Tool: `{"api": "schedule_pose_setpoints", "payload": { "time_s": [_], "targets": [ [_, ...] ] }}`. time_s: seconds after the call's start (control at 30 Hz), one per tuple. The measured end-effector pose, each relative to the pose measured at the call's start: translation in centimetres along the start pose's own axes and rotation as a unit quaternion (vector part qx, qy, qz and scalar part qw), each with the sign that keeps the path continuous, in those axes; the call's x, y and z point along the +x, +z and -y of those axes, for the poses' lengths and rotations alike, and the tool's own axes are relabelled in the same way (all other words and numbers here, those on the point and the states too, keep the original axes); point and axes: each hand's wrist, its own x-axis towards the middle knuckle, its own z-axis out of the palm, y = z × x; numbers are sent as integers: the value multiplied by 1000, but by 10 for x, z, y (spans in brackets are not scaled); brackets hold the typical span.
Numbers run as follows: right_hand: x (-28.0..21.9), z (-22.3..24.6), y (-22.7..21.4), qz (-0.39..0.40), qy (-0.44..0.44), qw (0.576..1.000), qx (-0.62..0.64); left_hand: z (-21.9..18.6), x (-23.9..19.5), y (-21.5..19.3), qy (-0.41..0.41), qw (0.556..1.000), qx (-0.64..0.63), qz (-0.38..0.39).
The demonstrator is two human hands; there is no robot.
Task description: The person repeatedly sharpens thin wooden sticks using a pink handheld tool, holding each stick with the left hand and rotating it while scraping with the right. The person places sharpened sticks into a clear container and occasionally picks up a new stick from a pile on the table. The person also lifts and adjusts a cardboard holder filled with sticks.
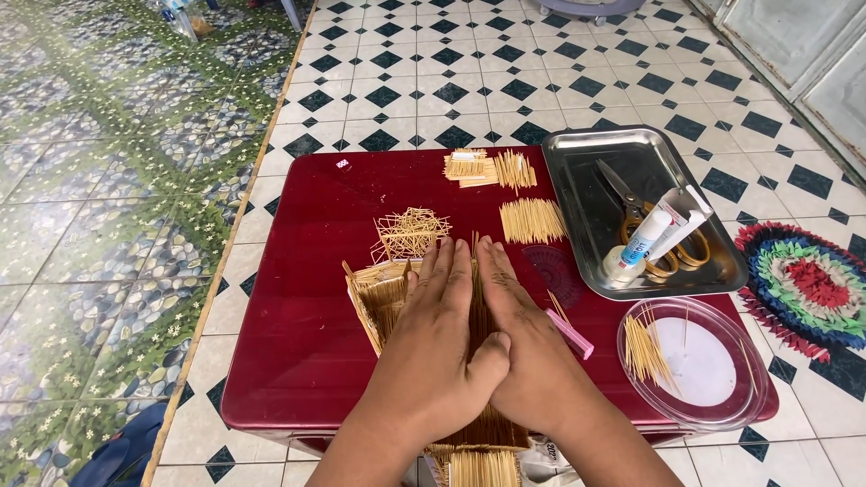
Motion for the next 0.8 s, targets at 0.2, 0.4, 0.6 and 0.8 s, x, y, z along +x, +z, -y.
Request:
{"api": "schedule_pose_setpoints", "payload": {
  "time_s": [0.2,0.4,0.6,0.8],
  "targets": [
    [4,13,0,15,25,999,-24,-3,-4,-2,4,1000,-1,24],
    [4,10,5,30,45,996,-72,-1,-5,7,30,998,50,2],
    [3,4,11,4,14,995,-102,0,-4,11,40,996,81,-16],
    [3,0,13,-2,-10,993,-116,1,-4,14,40,995,85,-30]
  ]
}}
